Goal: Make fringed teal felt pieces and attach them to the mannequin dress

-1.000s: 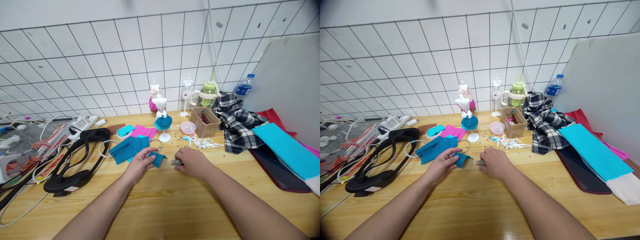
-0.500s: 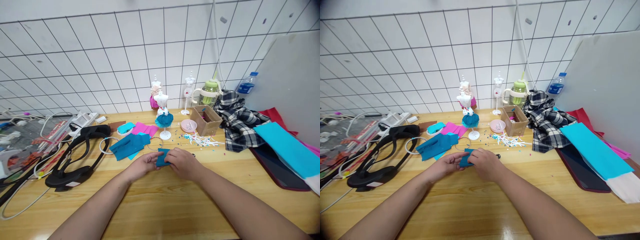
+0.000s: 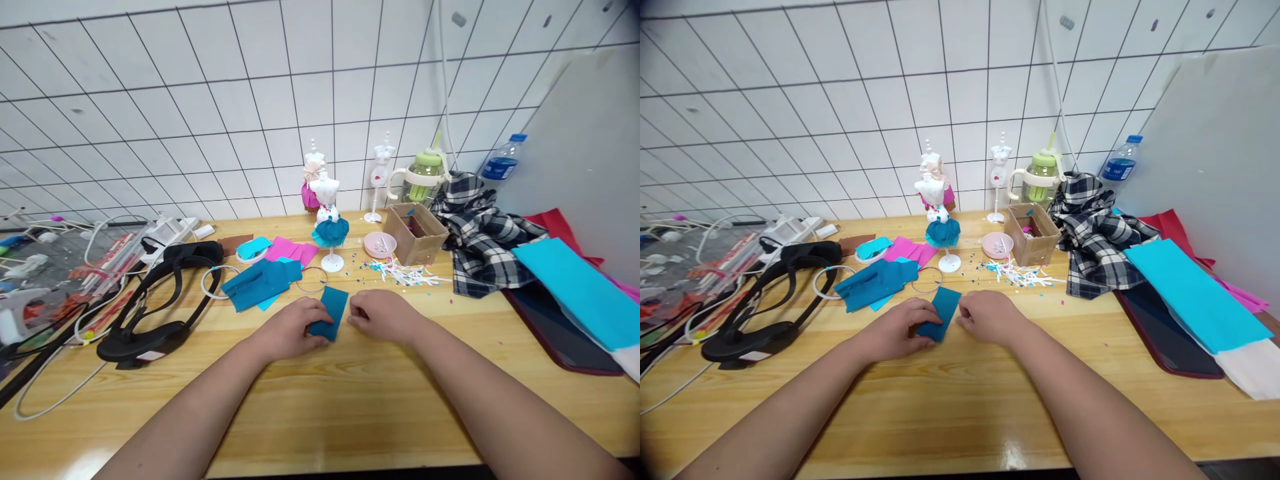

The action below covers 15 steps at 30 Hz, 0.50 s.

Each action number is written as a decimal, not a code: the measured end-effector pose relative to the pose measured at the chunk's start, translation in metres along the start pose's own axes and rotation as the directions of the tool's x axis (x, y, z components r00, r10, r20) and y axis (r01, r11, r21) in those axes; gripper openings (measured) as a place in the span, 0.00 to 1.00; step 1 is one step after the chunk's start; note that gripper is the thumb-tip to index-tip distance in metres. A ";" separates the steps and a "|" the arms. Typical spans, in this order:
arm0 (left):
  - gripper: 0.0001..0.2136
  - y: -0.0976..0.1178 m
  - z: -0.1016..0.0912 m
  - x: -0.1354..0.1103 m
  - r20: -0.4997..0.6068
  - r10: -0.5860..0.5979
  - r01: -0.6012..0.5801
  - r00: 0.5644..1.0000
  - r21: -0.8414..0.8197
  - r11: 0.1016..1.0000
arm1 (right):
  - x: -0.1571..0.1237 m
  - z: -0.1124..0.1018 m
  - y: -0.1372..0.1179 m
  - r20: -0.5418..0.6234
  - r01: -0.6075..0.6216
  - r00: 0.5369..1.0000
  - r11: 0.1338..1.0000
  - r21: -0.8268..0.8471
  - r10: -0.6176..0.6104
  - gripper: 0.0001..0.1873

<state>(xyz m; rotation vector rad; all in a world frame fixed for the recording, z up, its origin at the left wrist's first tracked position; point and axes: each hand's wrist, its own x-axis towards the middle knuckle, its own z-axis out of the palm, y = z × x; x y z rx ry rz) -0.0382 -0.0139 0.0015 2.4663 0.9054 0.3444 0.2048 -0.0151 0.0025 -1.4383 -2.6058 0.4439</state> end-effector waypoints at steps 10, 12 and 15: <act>0.10 -0.001 0.007 0.003 -0.022 0.003 -0.004 1.000 -0.068 0.998 | -0.002 0.006 -0.019 -0.021 0.199 0.980 0.977 0.072 -0.198 0.11; 0.15 -0.001 0.006 0.002 -0.010 0.004 -0.004 1.000 -0.088 0.996 | 0.000 0.012 -0.021 0.001 0.208 0.978 0.972 0.105 -0.209 0.11; 0.12 -0.002 0.005 0.002 -0.007 0.022 -0.023 1.000 -0.058 0.998 | 0.003 0.017 -0.018 0.008 0.180 0.983 0.978 0.108 -0.182 0.08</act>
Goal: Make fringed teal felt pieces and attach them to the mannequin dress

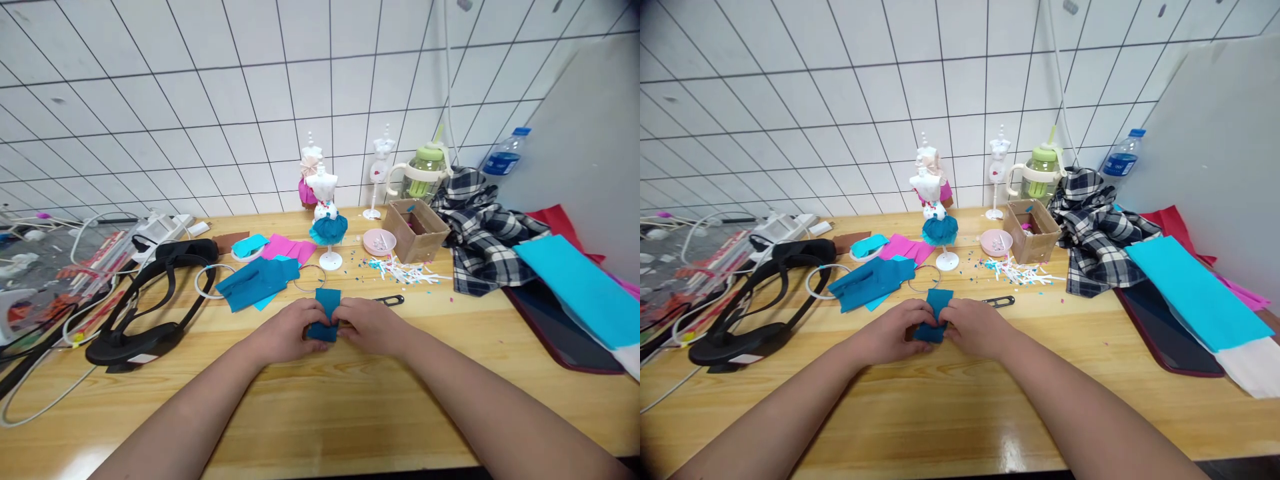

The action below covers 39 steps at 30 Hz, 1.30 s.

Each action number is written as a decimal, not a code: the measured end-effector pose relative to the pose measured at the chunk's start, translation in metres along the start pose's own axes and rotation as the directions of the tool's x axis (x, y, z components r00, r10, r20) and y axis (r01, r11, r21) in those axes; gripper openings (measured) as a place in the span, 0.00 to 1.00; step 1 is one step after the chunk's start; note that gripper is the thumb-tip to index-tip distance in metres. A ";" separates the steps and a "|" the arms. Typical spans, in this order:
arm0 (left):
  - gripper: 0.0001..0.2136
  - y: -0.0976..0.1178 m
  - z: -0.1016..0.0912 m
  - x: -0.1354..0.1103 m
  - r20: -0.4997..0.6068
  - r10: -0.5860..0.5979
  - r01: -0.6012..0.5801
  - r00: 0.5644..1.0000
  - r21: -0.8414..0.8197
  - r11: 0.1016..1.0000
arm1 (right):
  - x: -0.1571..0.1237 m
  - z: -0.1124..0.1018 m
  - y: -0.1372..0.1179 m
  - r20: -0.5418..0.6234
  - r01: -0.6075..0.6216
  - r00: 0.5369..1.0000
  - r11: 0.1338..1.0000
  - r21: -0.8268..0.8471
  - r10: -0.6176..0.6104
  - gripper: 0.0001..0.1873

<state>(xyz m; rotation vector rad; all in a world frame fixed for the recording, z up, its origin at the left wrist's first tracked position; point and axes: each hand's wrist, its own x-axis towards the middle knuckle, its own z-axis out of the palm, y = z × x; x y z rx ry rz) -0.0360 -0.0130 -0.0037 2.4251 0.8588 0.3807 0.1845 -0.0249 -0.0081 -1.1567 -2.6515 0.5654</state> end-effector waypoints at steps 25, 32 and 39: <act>0.11 0.006 0.002 0.006 -0.167 -0.116 0.151 0.979 0.211 0.966 | 0.008 0.004 -0.005 -0.062 -0.282 0.958 0.959 -0.022 0.280 0.12; 0.07 0.003 -0.005 0.003 -0.040 0.068 -0.049 0.997 0.355 0.934 | 0.012 0.008 -0.006 -0.048 -0.292 0.956 0.948 -0.124 0.288 0.15; 0.10 0.003 -0.003 0.006 -0.040 0.016 0.002 0.999 0.406 0.914 | 0.010 0.008 -0.003 -0.221 -0.304 0.924 0.950 0.071 0.312 0.08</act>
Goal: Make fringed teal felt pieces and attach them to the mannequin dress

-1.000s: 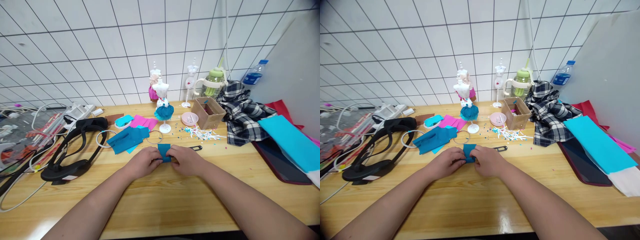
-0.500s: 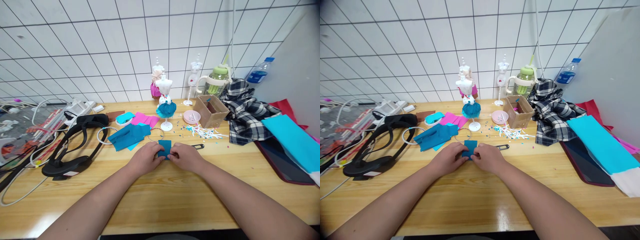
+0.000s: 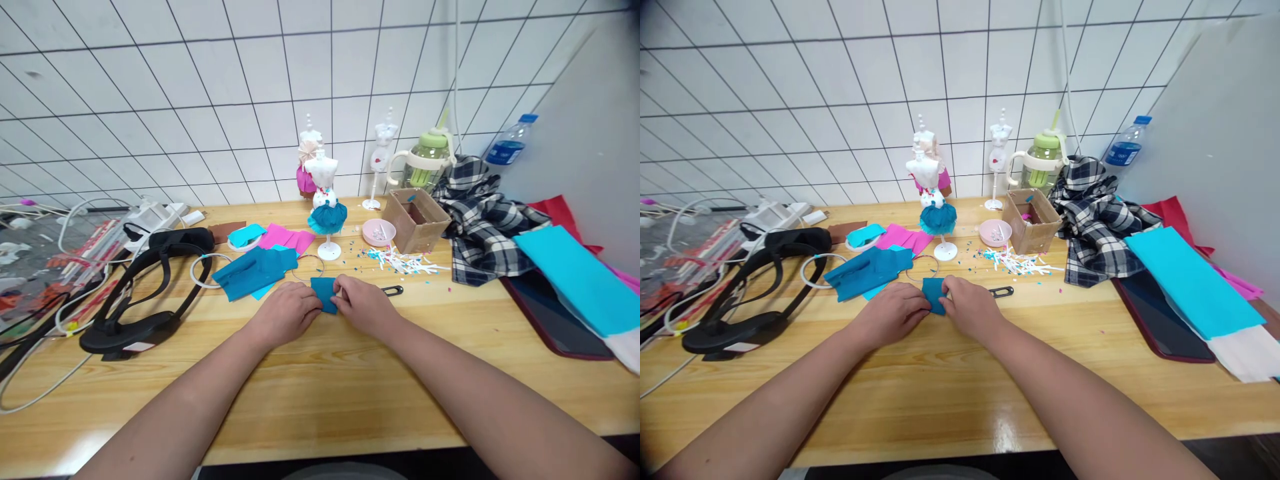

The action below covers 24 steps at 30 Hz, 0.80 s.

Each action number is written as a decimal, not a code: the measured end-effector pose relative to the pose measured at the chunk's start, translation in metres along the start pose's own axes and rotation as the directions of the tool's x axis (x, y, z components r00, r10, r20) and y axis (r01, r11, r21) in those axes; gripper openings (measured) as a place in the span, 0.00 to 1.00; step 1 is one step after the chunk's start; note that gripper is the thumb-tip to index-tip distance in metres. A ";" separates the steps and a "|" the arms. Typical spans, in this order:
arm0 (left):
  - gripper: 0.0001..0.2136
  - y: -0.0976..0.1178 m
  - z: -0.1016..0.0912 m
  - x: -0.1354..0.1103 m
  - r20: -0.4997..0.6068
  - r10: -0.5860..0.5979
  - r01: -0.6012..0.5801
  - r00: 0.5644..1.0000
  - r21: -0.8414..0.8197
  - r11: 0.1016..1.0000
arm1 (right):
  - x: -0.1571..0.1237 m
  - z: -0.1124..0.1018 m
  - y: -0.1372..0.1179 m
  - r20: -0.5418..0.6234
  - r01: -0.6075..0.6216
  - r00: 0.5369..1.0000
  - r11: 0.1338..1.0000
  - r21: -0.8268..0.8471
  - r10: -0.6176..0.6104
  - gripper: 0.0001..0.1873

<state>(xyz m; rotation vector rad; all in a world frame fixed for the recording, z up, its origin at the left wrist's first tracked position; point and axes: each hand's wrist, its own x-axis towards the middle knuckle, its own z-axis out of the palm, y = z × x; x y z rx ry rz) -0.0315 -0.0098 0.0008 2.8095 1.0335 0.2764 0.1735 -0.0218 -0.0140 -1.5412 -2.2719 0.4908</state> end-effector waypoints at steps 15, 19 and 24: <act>0.12 0.004 0.002 -0.002 0.052 -0.163 0.171 0.985 -0.255 0.952 | 0.000 0.000 0.005 0.129 0.172 0.975 0.982 0.082 -0.182 0.13; 0.09 0.004 0.005 -0.002 0.070 -0.249 0.257 0.966 -0.331 0.908 | -0.002 -0.005 0.001 0.148 0.079 0.984 0.983 0.163 -0.104 0.14; 0.09 0.004 0.005 -0.001 0.098 -0.312 0.326 0.945 -0.362 0.873 | -0.001 -0.002 0.001 0.139 -0.023 0.990 0.970 0.243 -0.011 0.17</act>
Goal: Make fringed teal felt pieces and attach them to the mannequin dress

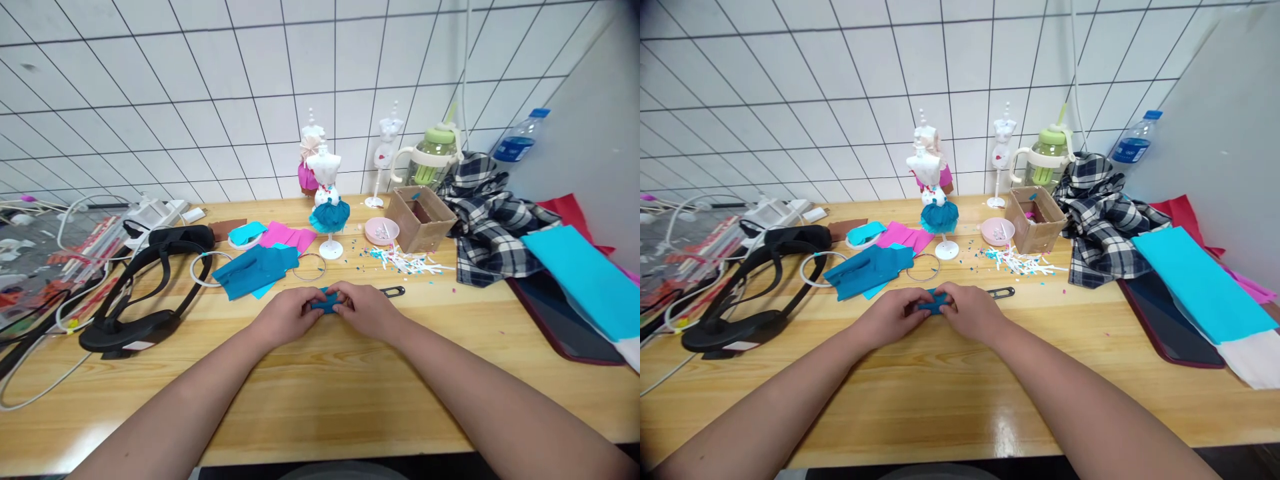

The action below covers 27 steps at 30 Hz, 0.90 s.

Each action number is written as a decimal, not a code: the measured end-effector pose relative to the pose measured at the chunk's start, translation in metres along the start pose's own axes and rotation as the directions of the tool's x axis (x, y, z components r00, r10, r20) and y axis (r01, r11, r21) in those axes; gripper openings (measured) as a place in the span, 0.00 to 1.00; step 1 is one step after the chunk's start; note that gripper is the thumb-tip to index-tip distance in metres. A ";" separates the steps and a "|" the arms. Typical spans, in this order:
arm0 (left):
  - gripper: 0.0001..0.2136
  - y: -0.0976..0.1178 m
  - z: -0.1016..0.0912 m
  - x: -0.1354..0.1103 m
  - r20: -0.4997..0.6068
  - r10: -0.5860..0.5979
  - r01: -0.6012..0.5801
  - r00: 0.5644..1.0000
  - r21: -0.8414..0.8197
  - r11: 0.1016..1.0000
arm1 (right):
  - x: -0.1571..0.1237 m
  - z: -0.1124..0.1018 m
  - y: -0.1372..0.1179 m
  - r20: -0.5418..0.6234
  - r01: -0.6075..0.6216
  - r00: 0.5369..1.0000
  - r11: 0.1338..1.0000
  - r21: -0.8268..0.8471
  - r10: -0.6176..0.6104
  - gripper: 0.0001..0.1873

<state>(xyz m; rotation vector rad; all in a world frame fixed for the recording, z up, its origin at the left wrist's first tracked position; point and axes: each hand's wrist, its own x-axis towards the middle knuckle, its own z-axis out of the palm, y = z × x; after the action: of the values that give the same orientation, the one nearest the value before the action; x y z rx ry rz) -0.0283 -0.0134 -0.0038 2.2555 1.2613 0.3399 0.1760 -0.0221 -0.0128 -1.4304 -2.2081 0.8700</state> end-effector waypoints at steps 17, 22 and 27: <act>0.08 0.004 -0.004 -0.004 -0.029 0.234 -0.209 0.972 0.356 0.911 | 0.005 0.009 -0.015 -0.071 -0.112 0.993 0.964 -0.240 0.098 0.17; 0.10 0.003 -0.007 -0.002 0.120 0.336 -0.355 0.934 0.390 0.849 | 0.005 0.012 -0.011 -0.103 -0.088 0.992 0.970 -0.226 0.066 0.17; 0.11 -0.001 -0.007 0.000 0.110 0.306 -0.323 0.946 0.417 0.850 | -0.001 0.004 -0.003 -0.162 0.049 0.983 0.978 -0.205 -0.083 0.14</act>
<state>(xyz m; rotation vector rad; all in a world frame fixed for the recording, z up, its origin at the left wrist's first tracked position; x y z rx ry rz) -0.0321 -0.0107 0.0012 2.8448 1.0139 0.1365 0.1716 -0.0247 -0.0135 -1.4509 -2.2491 0.4945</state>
